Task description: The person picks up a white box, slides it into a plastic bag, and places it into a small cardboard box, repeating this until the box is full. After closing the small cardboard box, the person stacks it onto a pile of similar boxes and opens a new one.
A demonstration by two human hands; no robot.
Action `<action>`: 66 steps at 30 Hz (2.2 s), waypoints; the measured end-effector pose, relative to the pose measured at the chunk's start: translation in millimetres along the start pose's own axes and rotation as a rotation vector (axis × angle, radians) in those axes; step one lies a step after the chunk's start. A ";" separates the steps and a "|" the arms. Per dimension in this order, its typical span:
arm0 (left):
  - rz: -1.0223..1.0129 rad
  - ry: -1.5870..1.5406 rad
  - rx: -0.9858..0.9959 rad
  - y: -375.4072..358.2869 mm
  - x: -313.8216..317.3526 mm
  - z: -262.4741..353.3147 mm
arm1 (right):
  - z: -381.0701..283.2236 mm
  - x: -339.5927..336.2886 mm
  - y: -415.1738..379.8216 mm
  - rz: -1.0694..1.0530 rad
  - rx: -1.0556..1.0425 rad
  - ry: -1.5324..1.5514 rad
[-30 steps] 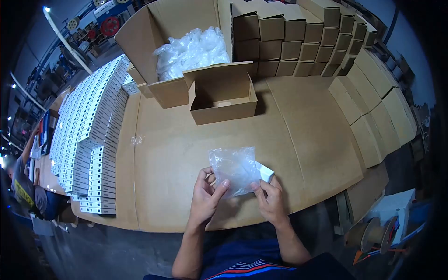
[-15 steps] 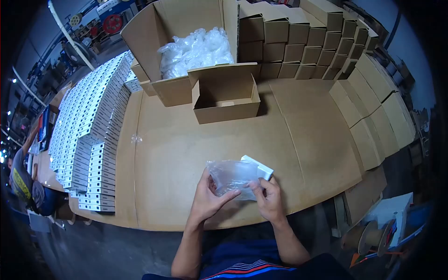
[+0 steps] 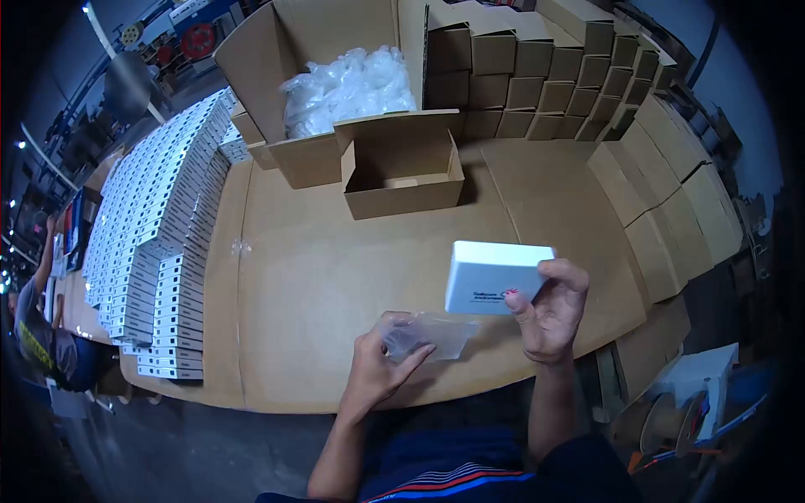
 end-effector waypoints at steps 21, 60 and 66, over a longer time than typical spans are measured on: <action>-0.028 0.013 -0.091 2.2 5.4 1.8 | 9.5 45.3 15.9 -0.410 0.068 -0.051; 0.201 -0.773 -0.262 -10.8 14.7 -72.7 | 87.5 53.8 -69.3 0.197 0.858 0.636; 0.189 -0.564 -0.162 -5.4 7.0 -67.4 | 104.8 59.3 -106.4 0.246 0.883 0.548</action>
Point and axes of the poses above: each hand's wrist, its own y-axis towards the middle knuckle, its own x-axis out of the palm, z = x × y, the point moved 8 cm from there along y, towards the middle knuckle
